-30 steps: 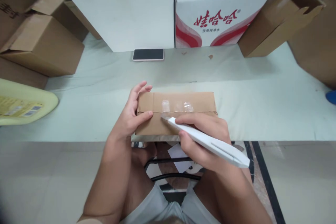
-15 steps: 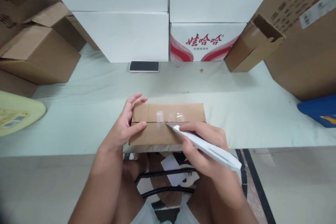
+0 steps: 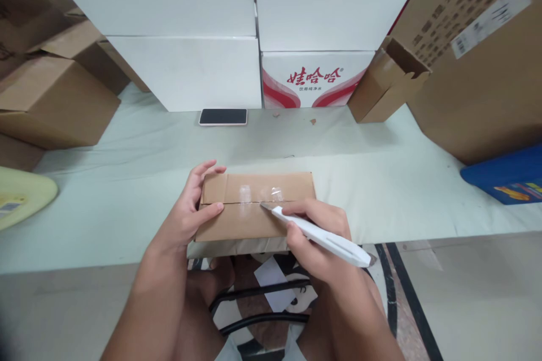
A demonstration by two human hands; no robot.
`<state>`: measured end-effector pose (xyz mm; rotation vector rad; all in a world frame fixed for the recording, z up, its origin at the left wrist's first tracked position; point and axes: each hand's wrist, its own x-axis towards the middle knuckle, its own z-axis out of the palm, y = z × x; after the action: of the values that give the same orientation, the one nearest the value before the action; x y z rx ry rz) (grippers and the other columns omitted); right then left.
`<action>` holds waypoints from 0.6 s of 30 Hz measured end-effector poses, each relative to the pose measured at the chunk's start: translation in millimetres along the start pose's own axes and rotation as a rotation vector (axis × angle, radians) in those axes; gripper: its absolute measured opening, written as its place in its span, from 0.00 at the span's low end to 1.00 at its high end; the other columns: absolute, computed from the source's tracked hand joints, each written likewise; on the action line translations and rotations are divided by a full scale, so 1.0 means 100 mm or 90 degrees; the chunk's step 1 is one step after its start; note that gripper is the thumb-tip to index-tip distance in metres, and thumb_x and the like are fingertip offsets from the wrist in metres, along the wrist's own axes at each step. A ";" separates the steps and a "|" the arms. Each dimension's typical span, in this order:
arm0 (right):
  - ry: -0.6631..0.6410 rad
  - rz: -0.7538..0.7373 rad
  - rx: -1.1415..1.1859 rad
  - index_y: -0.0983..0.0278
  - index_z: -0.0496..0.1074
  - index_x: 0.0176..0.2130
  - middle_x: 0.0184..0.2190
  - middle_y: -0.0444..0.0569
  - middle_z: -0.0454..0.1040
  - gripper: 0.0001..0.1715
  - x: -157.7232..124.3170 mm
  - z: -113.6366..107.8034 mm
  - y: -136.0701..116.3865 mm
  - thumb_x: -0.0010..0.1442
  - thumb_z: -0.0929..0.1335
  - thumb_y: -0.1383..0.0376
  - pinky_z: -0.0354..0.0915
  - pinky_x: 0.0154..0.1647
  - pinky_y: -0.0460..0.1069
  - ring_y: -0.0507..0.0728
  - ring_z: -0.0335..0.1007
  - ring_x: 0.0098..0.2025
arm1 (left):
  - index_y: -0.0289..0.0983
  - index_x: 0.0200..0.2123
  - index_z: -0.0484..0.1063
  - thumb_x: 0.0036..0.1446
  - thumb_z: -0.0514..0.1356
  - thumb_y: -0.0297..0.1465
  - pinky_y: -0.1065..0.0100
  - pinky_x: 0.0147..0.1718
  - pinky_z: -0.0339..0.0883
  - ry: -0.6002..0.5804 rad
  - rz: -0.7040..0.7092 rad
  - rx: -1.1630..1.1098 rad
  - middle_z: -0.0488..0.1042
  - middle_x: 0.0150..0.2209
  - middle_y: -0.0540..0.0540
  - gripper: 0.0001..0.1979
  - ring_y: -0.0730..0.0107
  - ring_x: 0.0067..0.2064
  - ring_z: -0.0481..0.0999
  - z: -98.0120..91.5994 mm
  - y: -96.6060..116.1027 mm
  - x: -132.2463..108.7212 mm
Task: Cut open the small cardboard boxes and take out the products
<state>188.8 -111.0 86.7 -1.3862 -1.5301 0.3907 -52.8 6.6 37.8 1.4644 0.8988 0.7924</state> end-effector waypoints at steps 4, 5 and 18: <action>0.017 -0.026 0.003 0.62 0.77 0.34 0.27 0.44 0.81 0.07 0.03 -0.02 0.00 0.58 0.68 0.67 0.66 0.22 0.45 0.51 0.74 0.22 | 0.50 0.66 0.56 0.55 0.69 0.44 0.58 0.56 0.70 -0.003 0.000 -0.003 0.62 0.68 0.40 0.40 0.52 0.63 0.68 0.00 -0.01 0.00; 0.018 -0.028 -0.002 0.62 0.77 0.34 0.26 0.44 0.81 0.07 0.03 -0.02 0.00 0.58 0.68 0.67 0.65 0.21 0.45 0.51 0.73 0.22 | 0.50 0.66 0.56 0.55 0.69 0.44 0.58 0.55 0.71 -0.004 0.000 -0.004 0.62 0.68 0.41 0.40 0.52 0.63 0.69 0.01 -0.02 0.01; 0.141 -0.048 0.045 0.60 0.78 0.31 0.22 0.43 0.75 0.06 -0.07 -0.06 0.22 0.58 0.69 0.64 0.56 0.19 0.48 0.50 0.63 0.19 | 0.47 0.58 0.67 0.47 0.74 0.41 0.62 0.50 0.71 0.038 0.053 -0.062 0.70 0.60 0.43 0.36 0.57 0.56 0.72 0.02 -0.05 0.02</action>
<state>204.7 -112.9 69.2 -1.2684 -1.3692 0.2350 -50.3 7.6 32.3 1.4058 0.8375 0.9335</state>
